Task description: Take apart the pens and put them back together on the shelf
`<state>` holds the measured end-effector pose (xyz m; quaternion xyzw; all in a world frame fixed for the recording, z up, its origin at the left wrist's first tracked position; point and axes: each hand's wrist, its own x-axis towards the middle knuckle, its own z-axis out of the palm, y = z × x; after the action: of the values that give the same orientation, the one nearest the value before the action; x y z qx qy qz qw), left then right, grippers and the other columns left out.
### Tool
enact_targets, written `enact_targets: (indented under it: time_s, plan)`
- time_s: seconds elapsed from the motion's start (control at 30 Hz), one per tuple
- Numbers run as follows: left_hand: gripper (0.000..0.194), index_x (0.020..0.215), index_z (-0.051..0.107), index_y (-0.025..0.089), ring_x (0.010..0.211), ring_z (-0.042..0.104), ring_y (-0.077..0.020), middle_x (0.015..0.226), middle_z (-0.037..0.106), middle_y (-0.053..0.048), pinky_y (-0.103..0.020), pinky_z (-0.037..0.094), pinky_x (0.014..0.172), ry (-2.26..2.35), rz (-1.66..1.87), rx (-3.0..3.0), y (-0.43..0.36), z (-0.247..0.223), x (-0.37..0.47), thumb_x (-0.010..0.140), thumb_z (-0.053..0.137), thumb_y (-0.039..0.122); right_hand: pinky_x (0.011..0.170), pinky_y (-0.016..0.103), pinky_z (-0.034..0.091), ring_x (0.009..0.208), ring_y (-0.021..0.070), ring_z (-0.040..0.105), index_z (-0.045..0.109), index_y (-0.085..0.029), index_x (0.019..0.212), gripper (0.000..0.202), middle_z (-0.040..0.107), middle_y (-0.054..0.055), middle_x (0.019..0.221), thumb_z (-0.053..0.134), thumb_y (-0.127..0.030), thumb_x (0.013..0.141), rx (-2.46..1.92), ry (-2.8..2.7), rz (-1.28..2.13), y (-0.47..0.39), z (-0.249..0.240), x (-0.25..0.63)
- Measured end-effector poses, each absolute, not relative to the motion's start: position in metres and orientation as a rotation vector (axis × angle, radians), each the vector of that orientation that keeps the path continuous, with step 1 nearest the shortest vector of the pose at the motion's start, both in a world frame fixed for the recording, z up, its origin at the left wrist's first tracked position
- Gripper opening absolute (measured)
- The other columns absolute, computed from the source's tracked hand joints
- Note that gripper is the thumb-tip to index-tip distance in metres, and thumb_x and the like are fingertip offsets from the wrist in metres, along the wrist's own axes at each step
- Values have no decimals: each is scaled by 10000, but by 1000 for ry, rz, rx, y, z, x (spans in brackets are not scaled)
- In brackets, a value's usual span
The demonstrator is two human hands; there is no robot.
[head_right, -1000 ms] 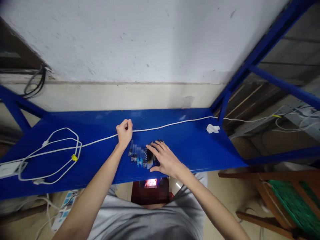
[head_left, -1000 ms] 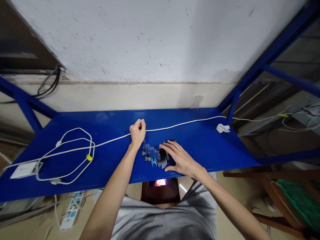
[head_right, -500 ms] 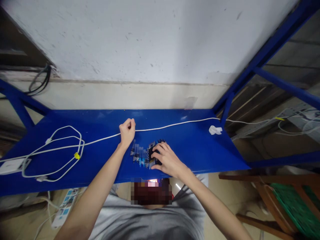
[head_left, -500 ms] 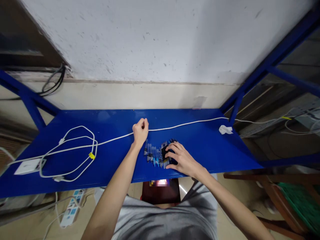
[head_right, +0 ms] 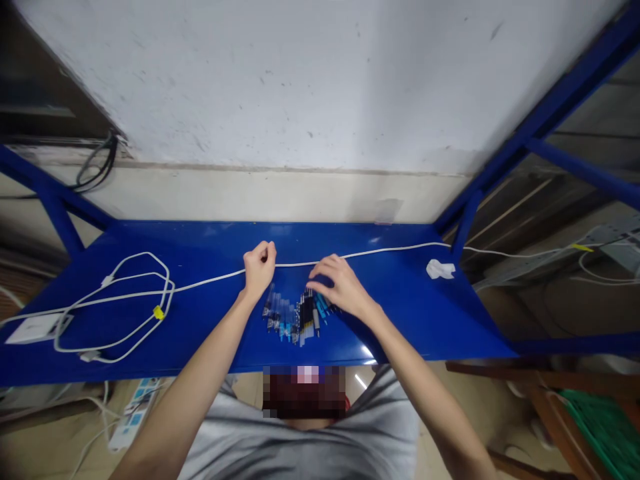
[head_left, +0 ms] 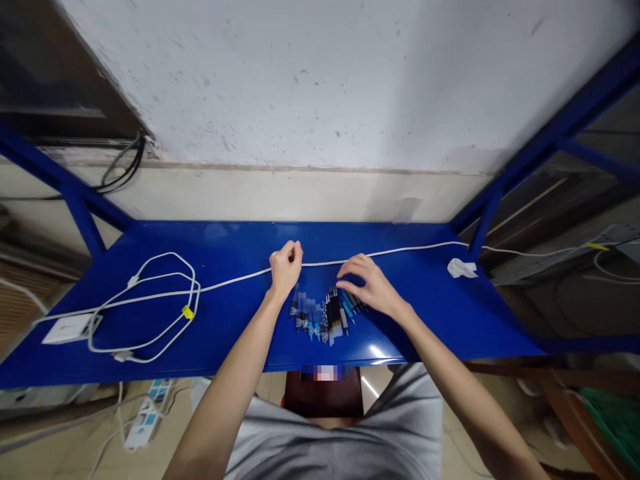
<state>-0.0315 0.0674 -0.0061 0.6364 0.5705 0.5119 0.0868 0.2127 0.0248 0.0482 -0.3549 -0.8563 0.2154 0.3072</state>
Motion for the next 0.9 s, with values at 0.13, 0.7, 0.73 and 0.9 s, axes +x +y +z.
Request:
enact_targets:
  time_s: [0.13,0.7,0.73,0.9]
  plan:
    - [451,628,339,215,509,257,-96,542,287,67,-268,267,563,1685,1524,1907,67,-7,-32,1023,418,419,907,401,470,861,220,631,691,-214,897,241,718,54,908,594,-413,994,-1052,-1927,545,74,32,218]
    - [273,835,581,231,494,422,-122,520,459,66,-251,279,574,1909,973,1889,30,37,-50,997,451,408,586,262,309,516,133,450,706,-199,966,293,458,-42,568,498,-399,1013,-1272,-1940,409,78,-5,237]
    - [206,875,583,242,508,459,-132,529,492,67,-252,275,579,1937,810,1929,22,39,-52,981,472,379,583,260,305,508,132,447,706,-200,970,290,457,-45,558,500,-400,1011,-1275,-1950,408,78,-6,237]
    - [209,919,567,262,619,603,-196,601,593,33,-274,240,574,2046,296,2014,-7,35,-56,987,466,432,581,250,298,492,127,437,700,-201,968,268,454,-52,540,511,-389,1005,-1310,-1951,394,79,-8,236]
